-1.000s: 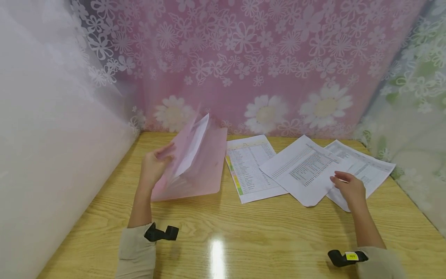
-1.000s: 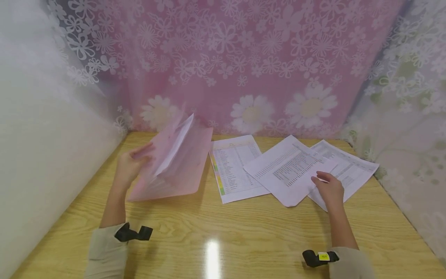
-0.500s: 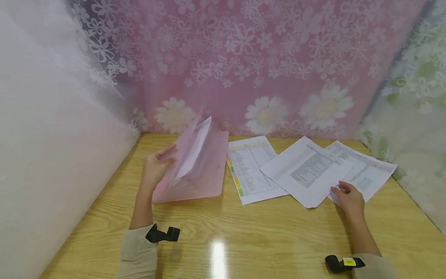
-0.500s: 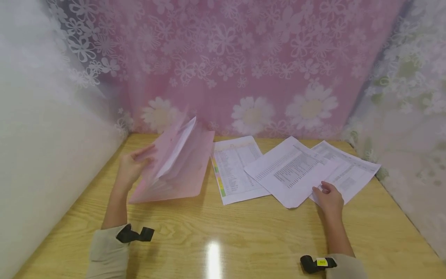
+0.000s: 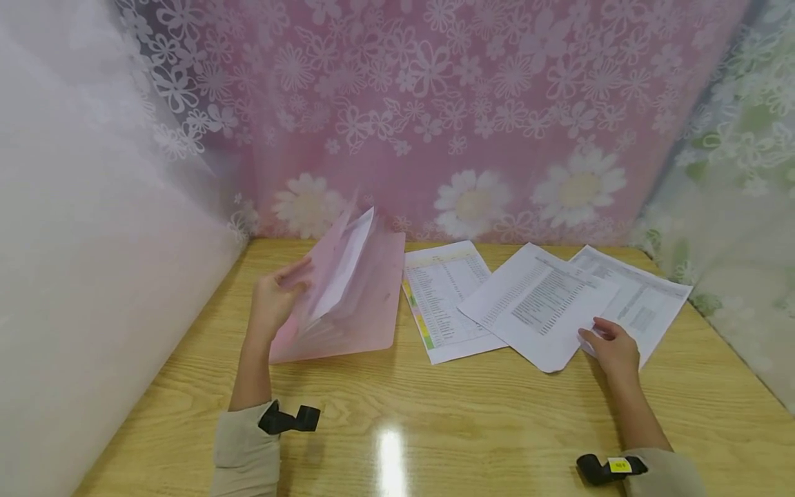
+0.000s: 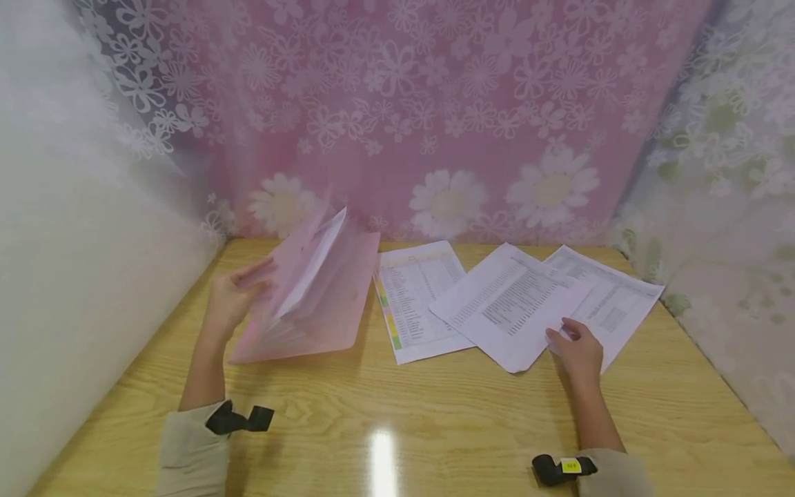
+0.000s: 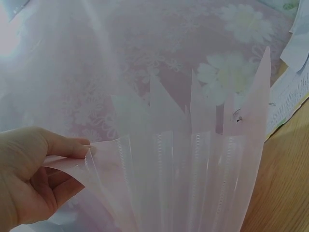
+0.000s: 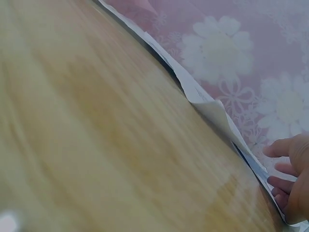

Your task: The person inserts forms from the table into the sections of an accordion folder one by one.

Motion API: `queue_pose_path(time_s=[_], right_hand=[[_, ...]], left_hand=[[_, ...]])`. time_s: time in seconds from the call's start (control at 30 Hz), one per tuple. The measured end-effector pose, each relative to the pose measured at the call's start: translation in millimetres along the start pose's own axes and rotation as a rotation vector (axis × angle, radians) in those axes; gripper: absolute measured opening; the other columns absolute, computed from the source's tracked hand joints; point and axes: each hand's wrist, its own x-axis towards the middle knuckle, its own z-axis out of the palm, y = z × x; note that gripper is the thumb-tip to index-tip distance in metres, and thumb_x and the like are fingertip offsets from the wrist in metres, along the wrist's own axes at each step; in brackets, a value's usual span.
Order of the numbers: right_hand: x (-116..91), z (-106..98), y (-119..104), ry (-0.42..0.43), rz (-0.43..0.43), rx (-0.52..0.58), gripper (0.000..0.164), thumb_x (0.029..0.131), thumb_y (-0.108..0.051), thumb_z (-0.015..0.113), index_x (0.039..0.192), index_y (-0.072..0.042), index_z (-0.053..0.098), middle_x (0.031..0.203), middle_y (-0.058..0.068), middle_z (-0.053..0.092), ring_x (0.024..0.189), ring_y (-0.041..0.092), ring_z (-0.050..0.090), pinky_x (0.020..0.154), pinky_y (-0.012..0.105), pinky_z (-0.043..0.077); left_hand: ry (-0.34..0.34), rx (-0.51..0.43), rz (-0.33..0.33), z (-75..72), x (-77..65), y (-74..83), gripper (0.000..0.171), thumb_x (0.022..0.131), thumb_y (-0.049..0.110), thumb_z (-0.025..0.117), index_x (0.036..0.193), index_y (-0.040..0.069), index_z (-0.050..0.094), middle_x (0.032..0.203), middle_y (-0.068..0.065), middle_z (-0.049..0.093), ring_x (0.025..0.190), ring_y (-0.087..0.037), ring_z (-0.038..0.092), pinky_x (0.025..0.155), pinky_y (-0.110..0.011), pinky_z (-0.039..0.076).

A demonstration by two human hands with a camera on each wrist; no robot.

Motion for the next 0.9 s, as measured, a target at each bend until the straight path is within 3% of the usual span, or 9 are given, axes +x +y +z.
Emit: queue_pose_path(time_s=[0.1, 0.2, 0.3, 0.4, 0.53, 0.6, 0.67, 0.77, 0.9], right_hand=[[0.4, -0.2, -4.2, 0.016, 0.014, 0.092, 0.053, 0.088, -0.024, 0.06, 0.13, 0.003, 0.047, 0.121, 0.013, 0.055, 0.099, 0.016, 0.048, 0.075, 0.019, 0.037], [1.1, -2.2, -8.2, 0.007, 0.039, 0.338, 0.047, 0.086, -0.014, 0.064, 0.128, 0.0, 0.05, 0.103, -0.006, 0.063, 0.085, 0.0, 0.051, 0.068, 0.008, 0.039], [1.0, -4.8, -9.0, -0.038, 0.064, 0.624, 0.037, 0.084, -0.006, 0.065, 0.12, -0.006, 0.057, 0.089, -0.018, 0.061, 0.077, -0.006, 0.055, 0.067, 0.008, 0.043], [0.0, -6.9, -6.7, -0.124, 0.057, 0.856, 0.029, 0.084, -0.001, 0.064, 0.111, -0.013, 0.06, 0.093, -0.013, 0.061, 0.079, -0.002, 0.059, 0.071, 0.012, 0.045], [-0.9, -7.1, -3.5, -0.283, 0.044, 1.162, 0.028, 0.087, 0.008, 0.055, 0.107, -0.009, 0.064, 0.101, -0.002, 0.062, 0.088, 0.008, 0.061, 0.08, 0.018, 0.045], [-0.7, -6.5, -2.7, -0.355, 0.049, 1.255, 0.03, 0.088, 0.011, 0.05, 0.105, -0.007, 0.066, 0.102, 0.0, 0.062, 0.09, 0.011, 0.061, 0.082, 0.02, 0.044], [-0.2, -5.4, -2.5, -0.397, 0.045, 1.271, 0.032, 0.089, 0.012, 0.047, 0.104, -0.007, 0.068, 0.101, 0.001, 0.062, 0.091, 0.011, 0.061, 0.084, 0.021, 0.044], [0.6, -2.1, -3.4, -0.396, 0.024, 1.19, 0.029, 0.089, 0.008, 0.051, 0.105, -0.01, 0.068, 0.101, -0.002, 0.062, 0.09, 0.008, 0.061, 0.082, 0.02, 0.044], [1.8, 3.9, -5.5, -0.331, -0.009, 0.923, 0.037, 0.088, -0.006, 0.06, 0.125, -0.009, 0.057, 0.1, -0.012, 0.059, 0.088, -0.001, 0.059, 0.078, 0.014, 0.043]], left_hand=[[-0.001, 0.001, 0.001, 0.2, 0.2, -0.1, 0.036, 0.082, 0.001, 0.066, 0.118, 0.007, 0.063, 0.123, -0.01, 0.056, 0.042, -0.003, 0.022, 0.036, -0.018, 0.024], [0.0, 0.002, -0.001, 0.3, 0.6, 0.1, 0.037, 0.082, 0.001, 0.066, 0.118, 0.007, 0.063, 0.122, -0.01, 0.057, 0.043, -0.003, 0.023, 0.036, -0.018, 0.024], [-0.003, 0.0, -0.01, 0.6, 0.8, 0.8, 0.037, 0.082, 0.001, 0.066, 0.119, 0.007, 0.063, 0.123, -0.01, 0.056, 0.046, -0.003, 0.028, 0.036, -0.018, 0.024], [-0.007, -0.006, -0.022, 1.0, 0.6, 1.9, 0.037, 0.083, 0.001, 0.066, 0.119, 0.007, 0.063, 0.123, -0.009, 0.056, 0.047, -0.004, 0.029, 0.037, -0.019, 0.024], [-0.013, -0.019, -0.028, 1.5, 0.0, 2.6, 0.037, 0.083, 0.0, 0.065, 0.119, 0.007, 0.062, 0.124, -0.009, 0.056, 0.05, -0.006, 0.033, 0.037, -0.019, 0.025], [-0.014, -0.019, -0.025, 1.6, -0.2, 2.6, 0.037, 0.083, 0.0, 0.065, 0.119, 0.007, 0.062, 0.124, -0.009, 0.056, 0.057, -0.007, 0.041, 0.038, -0.019, 0.025], [-0.014, -0.014, -0.018, 1.5, -0.2, 2.1, 0.037, 0.083, 0.0, 0.065, 0.119, 0.007, 0.062, 0.123, -0.008, 0.056, 0.066, -0.01, 0.046, 0.038, -0.019, 0.025], [-0.01, -0.001, -0.009, 1.0, 0.1, 1.3, 0.037, 0.083, 0.001, 0.065, 0.119, 0.007, 0.062, 0.123, -0.008, 0.056, 0.077, -0.013, 0.048, 0.038, -0.019, 0.025], [-0.006, 0.003, -0.002, 0.1, 0.4, 0.3, 0.036, 0.083, 0.001, 0.066, 0.119, 0.007, 0.063, 0.123, -0.009, 0.056, 0.06, -0.008, 0.044, 0.037, -0.019, 0.025]])
